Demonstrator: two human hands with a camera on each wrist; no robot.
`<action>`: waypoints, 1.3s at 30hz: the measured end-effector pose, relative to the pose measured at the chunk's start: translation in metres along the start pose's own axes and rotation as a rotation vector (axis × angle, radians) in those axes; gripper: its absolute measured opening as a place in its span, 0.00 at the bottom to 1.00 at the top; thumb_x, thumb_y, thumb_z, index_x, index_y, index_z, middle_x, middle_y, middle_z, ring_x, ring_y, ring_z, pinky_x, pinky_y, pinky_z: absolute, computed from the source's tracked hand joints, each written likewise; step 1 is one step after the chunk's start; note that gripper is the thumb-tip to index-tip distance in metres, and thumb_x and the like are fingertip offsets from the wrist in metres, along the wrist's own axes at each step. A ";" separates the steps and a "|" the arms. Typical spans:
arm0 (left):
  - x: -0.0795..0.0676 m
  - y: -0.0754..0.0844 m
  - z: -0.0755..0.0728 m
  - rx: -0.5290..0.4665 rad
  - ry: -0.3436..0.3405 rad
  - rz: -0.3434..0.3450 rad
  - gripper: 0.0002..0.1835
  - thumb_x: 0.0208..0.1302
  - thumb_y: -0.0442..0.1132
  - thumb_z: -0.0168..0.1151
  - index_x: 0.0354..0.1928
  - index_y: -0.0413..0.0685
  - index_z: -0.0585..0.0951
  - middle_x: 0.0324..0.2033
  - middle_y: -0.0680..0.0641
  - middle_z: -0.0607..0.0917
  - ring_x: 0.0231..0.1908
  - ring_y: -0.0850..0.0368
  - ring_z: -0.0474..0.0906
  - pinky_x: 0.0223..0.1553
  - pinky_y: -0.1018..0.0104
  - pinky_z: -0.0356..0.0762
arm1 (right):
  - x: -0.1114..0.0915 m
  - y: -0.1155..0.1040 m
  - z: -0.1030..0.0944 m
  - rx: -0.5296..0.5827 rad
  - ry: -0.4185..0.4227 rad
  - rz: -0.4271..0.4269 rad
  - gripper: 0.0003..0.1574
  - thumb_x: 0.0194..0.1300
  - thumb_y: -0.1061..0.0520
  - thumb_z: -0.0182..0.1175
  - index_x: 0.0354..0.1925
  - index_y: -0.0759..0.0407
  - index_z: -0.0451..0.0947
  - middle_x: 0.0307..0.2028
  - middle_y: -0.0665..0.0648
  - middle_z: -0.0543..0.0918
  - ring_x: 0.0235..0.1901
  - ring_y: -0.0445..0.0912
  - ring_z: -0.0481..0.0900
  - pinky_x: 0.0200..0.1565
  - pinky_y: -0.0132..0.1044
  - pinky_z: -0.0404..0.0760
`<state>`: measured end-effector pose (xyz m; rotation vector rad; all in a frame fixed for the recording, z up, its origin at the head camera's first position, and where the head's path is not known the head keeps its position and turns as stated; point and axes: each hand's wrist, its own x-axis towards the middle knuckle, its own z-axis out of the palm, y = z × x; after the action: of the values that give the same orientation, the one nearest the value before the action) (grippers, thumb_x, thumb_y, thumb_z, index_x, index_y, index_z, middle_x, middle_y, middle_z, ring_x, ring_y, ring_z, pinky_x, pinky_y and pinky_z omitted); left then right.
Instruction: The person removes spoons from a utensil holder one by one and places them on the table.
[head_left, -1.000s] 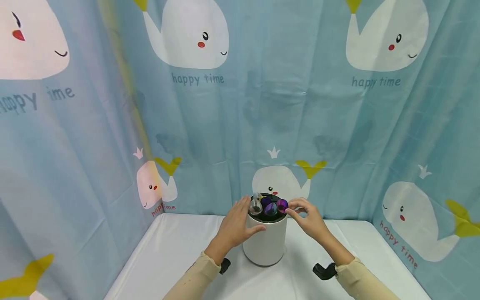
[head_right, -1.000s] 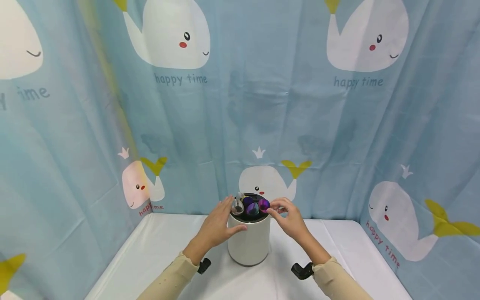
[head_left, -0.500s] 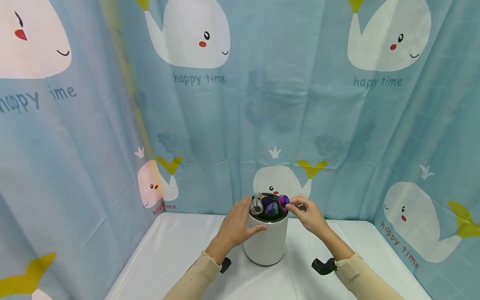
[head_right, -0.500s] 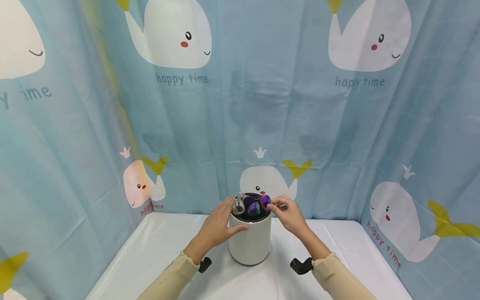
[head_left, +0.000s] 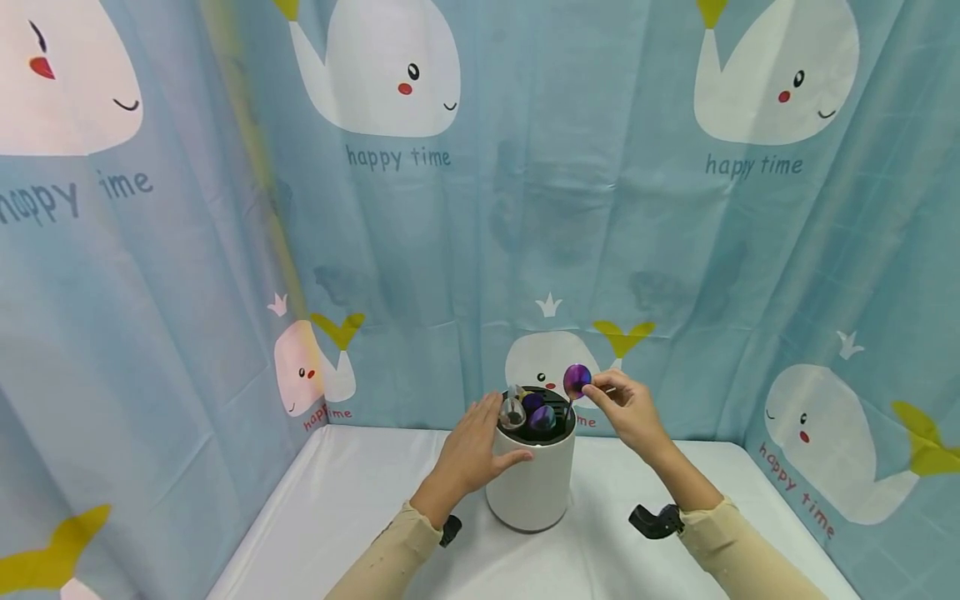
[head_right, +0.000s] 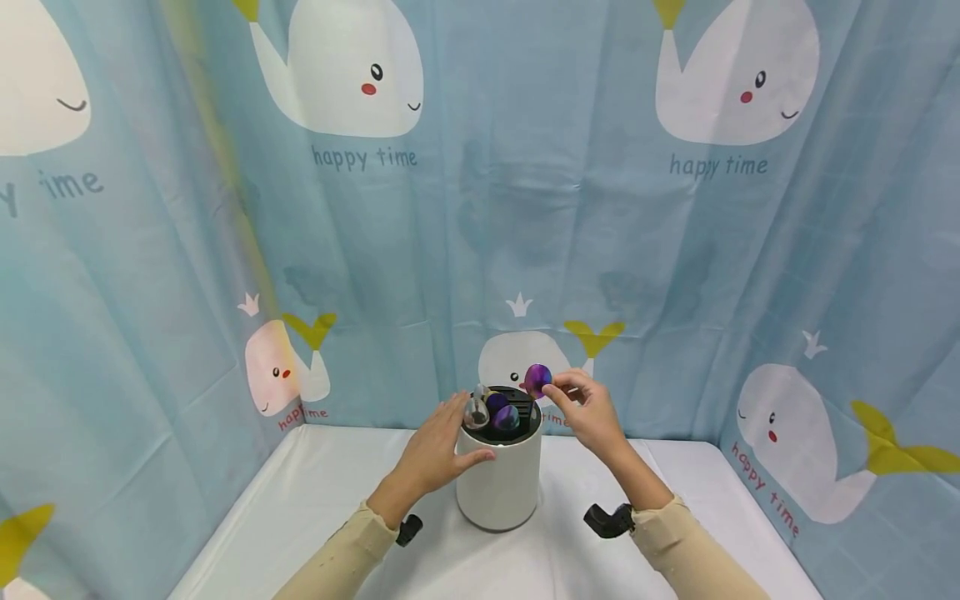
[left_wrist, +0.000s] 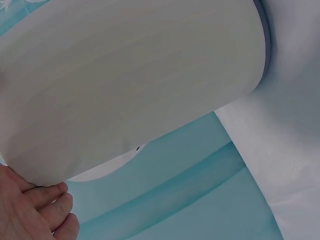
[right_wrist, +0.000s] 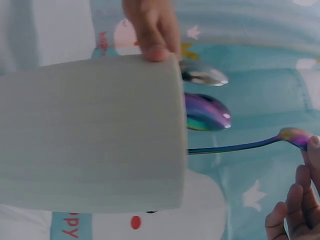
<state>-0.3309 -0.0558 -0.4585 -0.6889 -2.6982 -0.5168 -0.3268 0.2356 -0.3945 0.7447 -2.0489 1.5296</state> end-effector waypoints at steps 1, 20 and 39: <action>0.000 0.000 0.000 0.000 0.000 0.000 0.64 0.65 0.82 0.56 0.86 0.40 0.55 0.84 0.42 0.59 0.84 0.45 0.53 0.84 0.48 0.53 | 0.001 -0.003 -0.001 0.023 0.005 -0.007 0.04 0.74 0.69 0.66 0.43 0.71 0.86 0.41 0.57 0.82 0.38 0.39 0.79 0.41 0.24 0.83; 0.000 0.000 0.002 0.016 0.013 0.006 0.65 0.65 0.83 0.54 0.86 0.40 0.54 0.84 0.41 0.58 0.84 0.44 0.53 0.84 0.49 0.52 | 0.011 -0.049 -0.036 0.228 0.144 -0.070 0.07 0.76 0.73 0.60 0.42 0.82 0.79 0.34 0.51 0.79 0.31 0.44 0.75 0.35 0.29 0.76; 0.000 -0.003 0.005 -0.018 0.028 0.016 0.64 0.65 0.81 0.56 0.86 0.40 0.54 0.84 0.40 0.58 0.84 0.44 0.52 0.84 0.48 0.52 | -0.042 0.024 -0.042 0.017 -0.075 0.577 0.22 0.81 0.50 0.64 0.50 0.72 0.83 0.33 0.51 0.78 0.38 0.45 0.75 0.53 0.43 0.71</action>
<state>-0.3330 -0.0561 -0.4642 -0.7022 -2.6626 -0.5430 -0.3100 0.2876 -0.4277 0.2153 -2.4453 1.8341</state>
